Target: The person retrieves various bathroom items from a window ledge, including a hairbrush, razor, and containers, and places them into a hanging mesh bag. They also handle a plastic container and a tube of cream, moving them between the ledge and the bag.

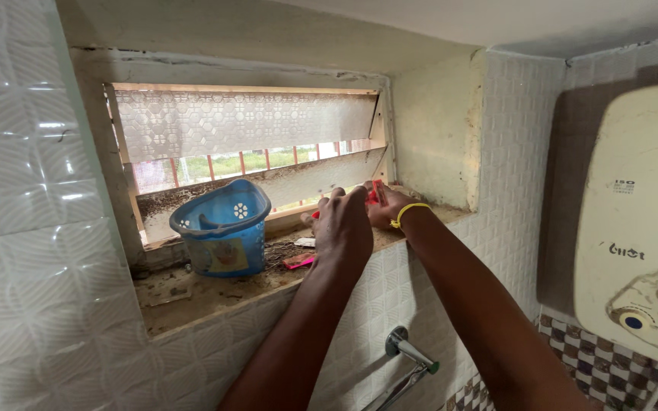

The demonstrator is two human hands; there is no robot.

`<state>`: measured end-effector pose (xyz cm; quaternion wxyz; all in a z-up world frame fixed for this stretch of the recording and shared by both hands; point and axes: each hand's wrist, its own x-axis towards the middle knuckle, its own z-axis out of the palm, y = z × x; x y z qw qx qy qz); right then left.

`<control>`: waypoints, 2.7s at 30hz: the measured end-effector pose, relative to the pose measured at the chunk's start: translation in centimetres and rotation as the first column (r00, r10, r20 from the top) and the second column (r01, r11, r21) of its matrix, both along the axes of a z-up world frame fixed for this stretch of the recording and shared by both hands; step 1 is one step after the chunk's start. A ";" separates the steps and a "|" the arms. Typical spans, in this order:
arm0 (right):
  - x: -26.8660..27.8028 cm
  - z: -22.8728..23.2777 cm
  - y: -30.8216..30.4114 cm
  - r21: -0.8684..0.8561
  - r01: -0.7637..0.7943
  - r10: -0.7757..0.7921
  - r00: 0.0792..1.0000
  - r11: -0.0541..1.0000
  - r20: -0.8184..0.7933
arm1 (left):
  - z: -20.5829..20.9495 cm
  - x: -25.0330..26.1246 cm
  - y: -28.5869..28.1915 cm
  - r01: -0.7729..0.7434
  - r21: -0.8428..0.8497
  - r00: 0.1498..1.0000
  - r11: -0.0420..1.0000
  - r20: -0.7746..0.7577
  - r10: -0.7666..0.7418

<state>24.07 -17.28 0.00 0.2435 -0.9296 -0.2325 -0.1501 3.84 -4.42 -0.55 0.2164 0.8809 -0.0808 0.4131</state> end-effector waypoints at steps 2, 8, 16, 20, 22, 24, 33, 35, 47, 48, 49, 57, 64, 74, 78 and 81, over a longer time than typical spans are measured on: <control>-3.1 0.8 0.4 -0.040 0.014 -0.012 0.999 0.999 0.036 | 0.4 -0.4 -0.2 -0.082 0.046 0.996 0.996 -0.016 0.083; -7.1 2.2 1.1 -0.051 -0.068 0.073 0.994 0.996 0.084 | 0.6 -1.0 -0.5 -0.224 0.029 0.973 0.974 -0.048 0.225; -5.6 1.7 -0.3 0.078 -0.227 0.191 0.926 0.971 0.324 | 0.5 -0.6 -0.4 -0.279 -0.091 0.960 0.956 -0.047 0.276; -3.9 1.5 -1.2 0.174 -0.434 0.341 0.853 0.884 0.396 | 0.5 -1.3 -0.4 -0.282 -0.089 0.959 0.955 -0.019 0.282; -4.2 1.7 -2.1 0.305 -0.417 0.326 0.894 0.856 0.307 | 0.6 -1.3 -0.3 -0.276 -0.093 0.961 0.957 -0.027 0.275; -4.8 1.7 -2.6 0.425 -0.417 0.337 0.907 0.804 0.252 | 0.6 -1.2 -0.3 -0.268 -0.104 0.964 0.958 -0.023 0.267; -8.6 2.3 -2.5 0.748 -0.496 0.580 0.793 0.440 0.185 | 0.3 -0.4 -0.1 -0.047 -0.218 0.982 0.975 0.168 0.085; -10.0 2.4 -1.9 0.767 -0.512 0.659 0.736 0.388 0.158 | 0.4 -1.0 -0.2 -0.013 -0.225 0.975 0.974 0.215 0.063; -8.9 5.4 -3.9 0.222 -0.230 0.170 0.951 0.947 0.260 | 0.9 -2.8 -0.5 -0.178 -0.221 0.978 0.959 0.072 0.198; -8.8 5.3 -4.2 0.120 -0.150 0.126 0.974 0.981 0.190 | 1.0 -2.7 -0.5 -0.183 -0.213 0.979 0.960 0.055 0.199; -8.8 5.3 -4.7 0.011 -0.073 0.071 0.989 0.997 0.126 | 1.0 -2.6 -0.4 -0.188 -0.205 0.979 0.961 0.038 0.199; -6.1 4.4 -4.7 -0.067 -0.008 0.016 0.991 0.998 0.129 | 1.0 -2.8 -0.5 -0.177 -0.215 0.983 0.960 0.018 0.185; -2.6 4.1 -5.7 0.046 0.126 -0.130 0.827 0.991 0.547 | 0.7 -2.7 -0.7 -0.200 -0.185 0.973 0.962 0.081 0.218; 2.4 3.1 -5.9 -0.092 0.167 -0.120 0.918 0.982 0.378 | 0.6 -2.5 -0.6 -0.169 -0.151 0.985 0.974 0.010 0.172; 3.7 2.8 -5.8 -0.182 0.219 -0.136 0.914 0.959 0.383 | 0.5 -2.3 -0.5 -0.081 -0.116 0.995 0.990 0.047 0.087; 5.2 2.3 -6.5 -0.115 0.207 -0.135 0.883 0.972 0.449 | 0.2 -2.2 -0.6 -0.055 -0.109 0.992 0.993 0.111 0.067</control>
